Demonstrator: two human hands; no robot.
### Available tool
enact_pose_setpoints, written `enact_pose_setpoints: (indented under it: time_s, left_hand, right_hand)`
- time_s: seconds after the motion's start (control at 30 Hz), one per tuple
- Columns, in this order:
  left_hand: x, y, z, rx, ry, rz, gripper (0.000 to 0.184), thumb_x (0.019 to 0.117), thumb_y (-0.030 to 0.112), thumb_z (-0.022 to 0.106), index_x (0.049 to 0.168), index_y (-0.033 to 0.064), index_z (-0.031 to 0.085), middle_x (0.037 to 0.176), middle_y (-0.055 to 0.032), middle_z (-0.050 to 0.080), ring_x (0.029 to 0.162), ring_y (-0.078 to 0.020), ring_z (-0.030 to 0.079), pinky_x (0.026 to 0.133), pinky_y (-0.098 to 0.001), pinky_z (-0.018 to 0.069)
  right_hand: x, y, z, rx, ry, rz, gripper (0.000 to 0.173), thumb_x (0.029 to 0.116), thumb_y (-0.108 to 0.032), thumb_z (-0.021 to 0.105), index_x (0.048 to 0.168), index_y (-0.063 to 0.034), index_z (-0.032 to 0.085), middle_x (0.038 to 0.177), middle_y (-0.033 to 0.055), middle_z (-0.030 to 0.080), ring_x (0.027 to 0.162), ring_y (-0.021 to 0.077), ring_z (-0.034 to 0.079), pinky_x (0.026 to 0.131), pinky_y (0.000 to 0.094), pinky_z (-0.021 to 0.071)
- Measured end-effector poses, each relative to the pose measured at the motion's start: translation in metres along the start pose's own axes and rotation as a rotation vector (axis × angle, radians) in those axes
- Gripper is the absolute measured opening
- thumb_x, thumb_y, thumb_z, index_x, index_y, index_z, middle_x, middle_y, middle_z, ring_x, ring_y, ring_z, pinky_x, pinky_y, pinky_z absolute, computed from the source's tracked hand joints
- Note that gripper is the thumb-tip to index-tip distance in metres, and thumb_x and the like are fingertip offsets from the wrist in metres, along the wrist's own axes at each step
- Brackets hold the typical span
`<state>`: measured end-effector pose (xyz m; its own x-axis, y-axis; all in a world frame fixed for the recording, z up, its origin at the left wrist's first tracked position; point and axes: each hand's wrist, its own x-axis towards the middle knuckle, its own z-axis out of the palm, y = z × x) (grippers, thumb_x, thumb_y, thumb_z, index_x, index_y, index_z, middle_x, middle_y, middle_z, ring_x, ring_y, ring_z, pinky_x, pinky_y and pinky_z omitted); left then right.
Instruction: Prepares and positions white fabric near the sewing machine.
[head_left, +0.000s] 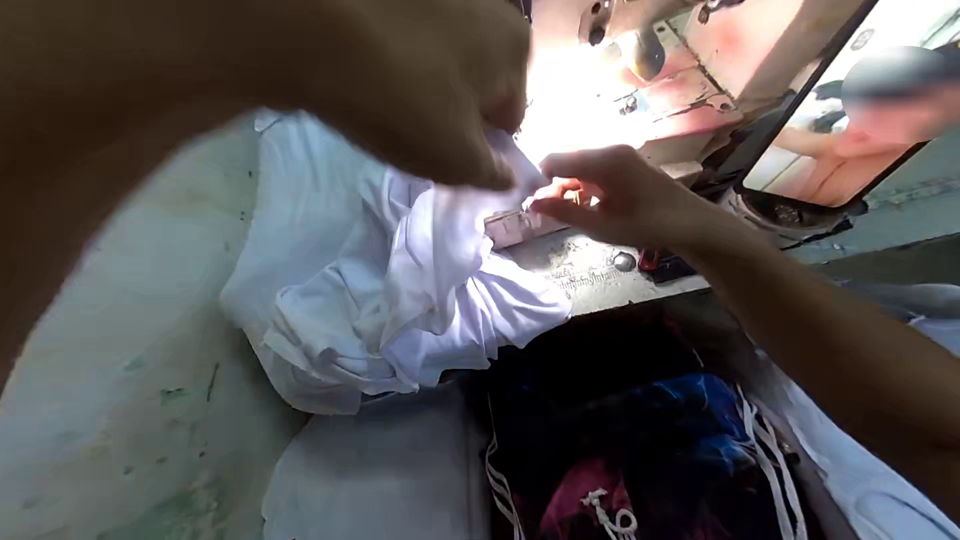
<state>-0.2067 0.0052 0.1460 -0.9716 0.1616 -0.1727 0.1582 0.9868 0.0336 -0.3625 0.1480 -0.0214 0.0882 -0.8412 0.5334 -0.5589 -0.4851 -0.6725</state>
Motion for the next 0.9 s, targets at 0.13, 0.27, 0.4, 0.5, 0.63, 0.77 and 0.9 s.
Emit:
enact_pose_setpoints:
  time_s: [0.13,0.27,0.4,0.5,0.63,0.77,0.9]
  left_hand:
    - [-0.005,-0.025,-0.022,0.002,0.012,-0.231,0.026,0.0893,0.020,0.069,0.066,0.0125,0.061,0.056,0.0078,0.047,0.049,0.0000,0.040,0.048,-0.0229,0.0297]
    - [-0.011,-0.033,-0.016,0.030,-0.125,-0.355,0.032,0.0938,0.022,0.068,0.064,0.0148,0.059,0.052,0.0049,0.042,0.044,-0.0050,0.036,0.045,-0.0257,0.0268]
    - [-0.008,-0.034,-0.019,0.077,-0.103,-0.356,0.029,0.0963,0.026,0.067,0.070,0.0154,0.061,0.052,0.0045,0.044,0.043,-0.0044,0.036,0.044,-0.0237,0.0255]
    - [0.002,-0.052,-0.023,0.135,-0.086,-0.194,0.031,0.0937,0.032,0.067,0.068,0.0165,0.063,0.055,0.0058,0.048,0.047,-0.0022,0.041,0.046,-0.0237,0.0277]
    - [0.025,-0.072,-0.030,-0.064,-0.184,-0.049,0.021,0.0842,0.034,0.073,0.064,0.0272,0.071,0.055,0.0109,0.056,0.046,0.0049,0.044,0.041,-0.0187,0.0267]
    - [0.006,-0.027,-0.015,-0.127,0.166,-0.285,0.016,0.0869,0.025,0.066,0.071,0.0205,0.064,0.062,0.0128,0.058,0.054,0.0072,0.051,0.046,-0.0133,0.0372]
    - [0.004,-0.024,-0.006,-0.100,0.244,-0.352,0.020,0.0894,0.030,0.061,0.071,0.0212,0.065,0.063,0.0137,0.057,0.055,0.0081,0.052,0.046,-0.0144,0.0368]
  right_hand:
    - [0.021,0.036,-0.016,0.156,-0.185,0.317,0.028,0.1005,-0.004,0.059,0.128,-0.0024,0.061,0.101,0.0017,0.070,0.079,-0.0043,0.062,0.075,0.0154,0.0528]
    - [0.022,0.041,-0.005,0.282,-0.125,0.335,0.015,0.0947,-0.007,0.069,0.110,-0.0034,0.068,0.091,-0.0021,0.070,0.073,-0.0042,0.063,0.069,0.0141,0.0535]
    - [0.026,0.038,-0.015,0.406,-0.223,0.378,0.006,0.0993,-0.004,0.062,0.104,-0.0044,0.066,0.087,-0.0058,0.067,0.075,-0.0059,0.062,0.069,0.0120,0.0518]
    - [0.027,0.043,-0.022,0.432,-0.269,0.411,0.016,0.1020,0.001,0.050,0.110,-0.0037,0.064,0.091,-0.0048,0.065,0.076,-0.0061,0.060,0.069,0.0121,0.0508]
    - [0.024,0.044,-0.022,0.454,-0.184,0.482,0.023,0.0983,0.004,0.047,0.112,-0.0033,0.064,0.096,-0.0042,0.068,0.083,-0.0045,0.062,0.075,0.0148,0.0522]
    - [0.021,0.036,-0.029,0.395,-0.172,0.505,0.034,0.1000,0.000,0.044,0.127,-0.0072,0.063,0.107,-0.0036,0.070,0.087,-0.0048,0.064,0.079,0.0161,0.0541]
    - [0.024,0.042,-0.020,0.264,-0.139,0.386,0.018,0.1020,-0.007,0.058,0.118,-0.0058,0.067,0.092,-0.0056,0.070,0.074,-0.0087,0.062,0.066,0.0107,0.0525]
